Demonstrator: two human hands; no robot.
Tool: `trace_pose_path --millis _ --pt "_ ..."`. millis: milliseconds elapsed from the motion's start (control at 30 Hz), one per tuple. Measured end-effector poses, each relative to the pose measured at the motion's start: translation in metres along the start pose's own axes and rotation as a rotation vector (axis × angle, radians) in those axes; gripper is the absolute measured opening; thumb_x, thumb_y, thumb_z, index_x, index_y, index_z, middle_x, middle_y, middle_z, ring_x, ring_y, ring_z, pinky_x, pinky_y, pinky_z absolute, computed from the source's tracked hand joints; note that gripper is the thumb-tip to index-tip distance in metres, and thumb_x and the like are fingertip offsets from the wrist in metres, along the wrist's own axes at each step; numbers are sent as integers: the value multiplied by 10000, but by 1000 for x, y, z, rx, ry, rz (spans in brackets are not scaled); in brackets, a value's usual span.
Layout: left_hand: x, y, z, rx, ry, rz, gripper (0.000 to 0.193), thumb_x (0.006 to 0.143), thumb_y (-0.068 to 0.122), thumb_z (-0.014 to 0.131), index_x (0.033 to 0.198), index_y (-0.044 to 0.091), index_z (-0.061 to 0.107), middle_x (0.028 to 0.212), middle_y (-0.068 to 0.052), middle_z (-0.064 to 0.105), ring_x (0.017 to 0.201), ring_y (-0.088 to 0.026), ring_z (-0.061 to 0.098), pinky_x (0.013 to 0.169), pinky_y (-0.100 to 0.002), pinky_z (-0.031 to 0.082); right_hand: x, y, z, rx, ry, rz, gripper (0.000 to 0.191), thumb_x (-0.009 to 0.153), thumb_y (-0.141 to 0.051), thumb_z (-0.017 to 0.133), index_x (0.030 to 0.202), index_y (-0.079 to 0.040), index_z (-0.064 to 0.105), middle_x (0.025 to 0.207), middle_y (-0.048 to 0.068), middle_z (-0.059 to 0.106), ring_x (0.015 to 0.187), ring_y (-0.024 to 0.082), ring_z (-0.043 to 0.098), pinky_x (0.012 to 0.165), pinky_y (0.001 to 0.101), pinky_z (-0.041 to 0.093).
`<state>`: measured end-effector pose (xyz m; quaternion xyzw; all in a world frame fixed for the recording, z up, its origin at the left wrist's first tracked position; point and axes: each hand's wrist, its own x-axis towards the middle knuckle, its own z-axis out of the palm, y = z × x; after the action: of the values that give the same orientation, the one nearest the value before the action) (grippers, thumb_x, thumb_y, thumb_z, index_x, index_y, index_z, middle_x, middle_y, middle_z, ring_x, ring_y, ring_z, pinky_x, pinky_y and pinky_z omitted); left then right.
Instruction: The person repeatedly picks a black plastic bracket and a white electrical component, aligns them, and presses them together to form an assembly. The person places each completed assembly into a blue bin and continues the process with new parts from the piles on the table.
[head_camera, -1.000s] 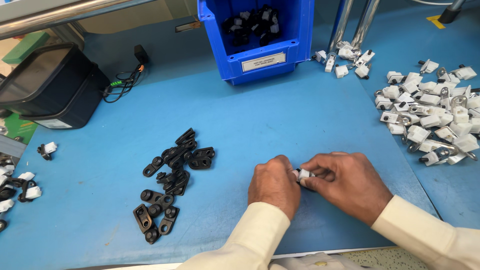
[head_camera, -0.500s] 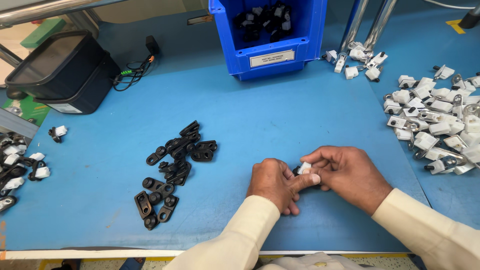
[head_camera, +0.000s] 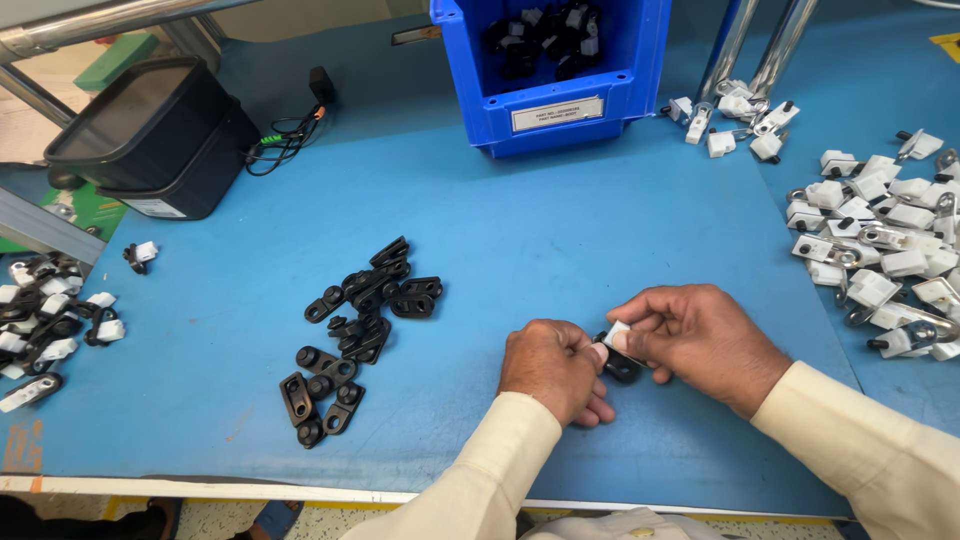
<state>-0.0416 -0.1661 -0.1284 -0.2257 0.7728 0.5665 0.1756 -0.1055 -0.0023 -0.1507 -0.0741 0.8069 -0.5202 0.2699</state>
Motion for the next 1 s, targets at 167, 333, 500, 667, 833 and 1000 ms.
trace_pose_path --millis 167,333,500,667,833,1000 --pt "-1 1 3 192 57 92 238 987 167 632 848 -12 706 719 -131 742 562 -198 755 448 -287 576 -6 -7 5 -349 141 -160 284 812 -180 799 1068 -59 783 747 22 790 645 75 727 615 230 570" --pt "-5 4 4 224 8 96 206 972 165 648 854 -2 674 727 -133 734 580 -198 758 451 -295 582 -9 -21 4 -321 123 -28 239 841 -173 796 1040 -43 773 734 64 762 593 141 685 592 292 557" --pt "-8 9 2 114 -80 0 274 911 203 755 842 -39 649 760 -150 737 609 -216 762 468 -292 605 -5 -21 -5 -103 -26 60 222 864 -162 777 1016 -1 757 733 89 755 611 147 708 569 285 597" --pt "-11 12 10 36 -126 -69 332 907 250 771 845 -51 646 761 -169 732 611 -237 757 467 -299 608 4 -19 -17 -100 -178 69 217 895 -179 736 1020 -1 738 755 60 761 641 126 726 564 279 616" --pt "-7 8 9 -80 -121 -93 280 949 212 712 900 -62 679 780 -188 732 628 -250 766 487 -313 624 3 -23 -18 -203 -223 31 207 939 -211 681 1023 -25 719 674 94 710 546 152 684 497 306 587" --pt "-3 2 15 -171 -85 -151 253 1009 167 591 996 -64 693 842 -204 747 671 -275 775 541 -337 650 -5 -30 -4 -276 -118 11 183 946 -186 676 958 -9 720 659 96 710 508 157 672 473 316 571"
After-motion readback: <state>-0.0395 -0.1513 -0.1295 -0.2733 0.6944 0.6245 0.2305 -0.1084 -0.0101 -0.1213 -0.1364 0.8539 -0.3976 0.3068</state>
